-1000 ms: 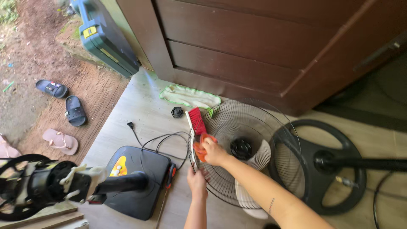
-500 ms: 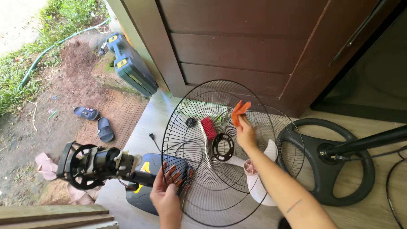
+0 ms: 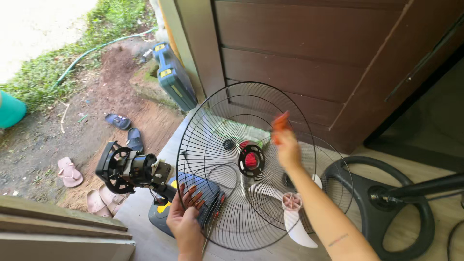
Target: The person reassembles a standing fan by attaching the front grille, securing the motor housing, and tightening components with a screwdriver. The person wipes the grille with a cloth before fitting it and then fastens the central hub and motor cover.
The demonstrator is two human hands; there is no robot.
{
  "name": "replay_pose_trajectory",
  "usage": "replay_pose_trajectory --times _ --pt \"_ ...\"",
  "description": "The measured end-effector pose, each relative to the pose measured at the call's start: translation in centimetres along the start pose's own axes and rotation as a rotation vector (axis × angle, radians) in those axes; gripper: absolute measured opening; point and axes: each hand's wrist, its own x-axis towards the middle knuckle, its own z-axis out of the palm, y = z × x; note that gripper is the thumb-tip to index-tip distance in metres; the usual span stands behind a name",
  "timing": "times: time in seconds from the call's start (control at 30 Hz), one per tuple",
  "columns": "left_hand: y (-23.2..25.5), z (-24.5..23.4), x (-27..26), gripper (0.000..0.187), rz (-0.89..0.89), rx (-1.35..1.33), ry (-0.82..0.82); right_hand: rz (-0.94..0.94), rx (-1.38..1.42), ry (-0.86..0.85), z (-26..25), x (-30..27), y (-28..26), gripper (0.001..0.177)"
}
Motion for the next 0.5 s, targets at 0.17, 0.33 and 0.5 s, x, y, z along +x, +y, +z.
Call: replay_pose_trajectory --times 0.17,0.33,0.5 --pt "-1.0 0.9 -0.6 0.067 0.036 0.050 -0.049 -0.025 -0.183 -0.034 3.5 -2.7 -3.0 0.032" --pt "-1.6 1.4 -0.6 0.066 0.065 0.059 -0.062 -0.703 -0.200 -0.366 6.3 -8.0 -8.9 0.035" --pt "-0.2 -0.1 -1.0 0.067 0.045 0.044 -0.027 -0.428 -0.230 -0.188 2.8 -2.6 -4.3 0.042"
